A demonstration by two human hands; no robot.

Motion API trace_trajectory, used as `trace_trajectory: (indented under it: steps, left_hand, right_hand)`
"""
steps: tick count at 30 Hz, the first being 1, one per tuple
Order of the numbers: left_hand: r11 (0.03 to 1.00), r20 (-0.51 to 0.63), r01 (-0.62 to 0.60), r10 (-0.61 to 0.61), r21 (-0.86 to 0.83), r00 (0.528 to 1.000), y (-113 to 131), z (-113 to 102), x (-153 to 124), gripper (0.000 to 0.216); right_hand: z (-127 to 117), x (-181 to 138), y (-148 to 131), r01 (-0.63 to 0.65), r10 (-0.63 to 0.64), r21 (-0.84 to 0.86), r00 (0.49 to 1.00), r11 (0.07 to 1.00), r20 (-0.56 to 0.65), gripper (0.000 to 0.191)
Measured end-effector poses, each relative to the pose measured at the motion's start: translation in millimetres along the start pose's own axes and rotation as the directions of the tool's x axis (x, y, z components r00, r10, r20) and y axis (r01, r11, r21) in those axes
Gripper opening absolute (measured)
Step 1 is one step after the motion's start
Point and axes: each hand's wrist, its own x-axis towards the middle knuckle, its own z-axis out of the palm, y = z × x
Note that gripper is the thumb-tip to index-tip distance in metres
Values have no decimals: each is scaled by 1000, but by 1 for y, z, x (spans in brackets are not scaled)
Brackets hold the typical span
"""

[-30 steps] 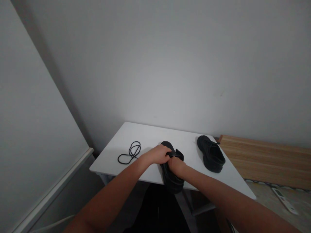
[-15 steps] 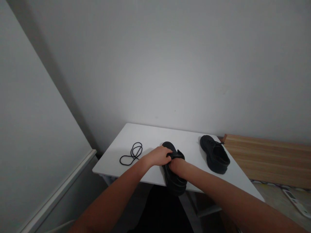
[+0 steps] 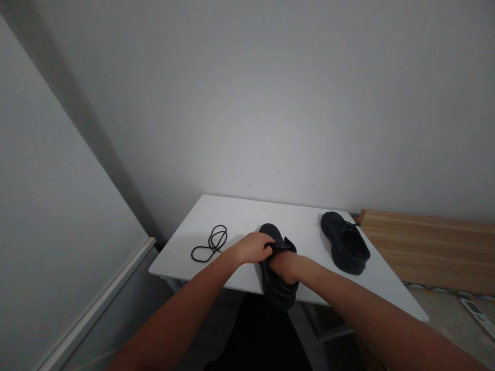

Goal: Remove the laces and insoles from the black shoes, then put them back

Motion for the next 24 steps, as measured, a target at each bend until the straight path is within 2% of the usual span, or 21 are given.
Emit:
trace_trajectory:
  steps: [2,4,8,10,13,15,17,20,22,24]
  left_hand:
    - [1000,-9,5,-5,4,1000,-1,3,1,40]
    - [1000,-13,9,-9,17,1000,-1,5,2,39]
    - [999,-7,12,-11,51,1000,0,6,3,38]
    - [998,-9,13,-13,68,1000,3,4,2,38]
    - [993,-57,-3,10,115,998,10,2,-6,35]
    - [987,-95,-18,34,160,995,17,3,-13,32]
    - [979,-130,-12,39,203,991,25,7,-20,28]
    - [966,-216,55,1,251,976,35,16,-24,18]
    - [960,-274,102,-28,260,961,39,23,-25,15]
    - [962,-313,129,-50,239,948,41,29,-26,16]
  right_hand:
    - [-1,-2,-1,11,-5,-59,995,998,100,18]
    - [0,-2,-5,15,0,-100,989,995,151,17]
    - [-5,-2,-17,5,7,-96,993,995,119,17]
    - [-14,-13,-20,8,-3,-77,998,997,66,13]
    - [-31,-45,-15,39,-42,-43,998,998,-54,8]
    - [-41,-68,-9,46,-48,-12,985,999,-166,12]
    - [-43,-83,-4,-5,7,9,952,1000,-305,23]
    - [-30,-86,0,-101,113,52,861,994,-495,23]
    - [-15,-79,1,-119,150,93,822,989,-550,24]
    - [-2,-71,1,-118,170,128,809,985,-563,25]
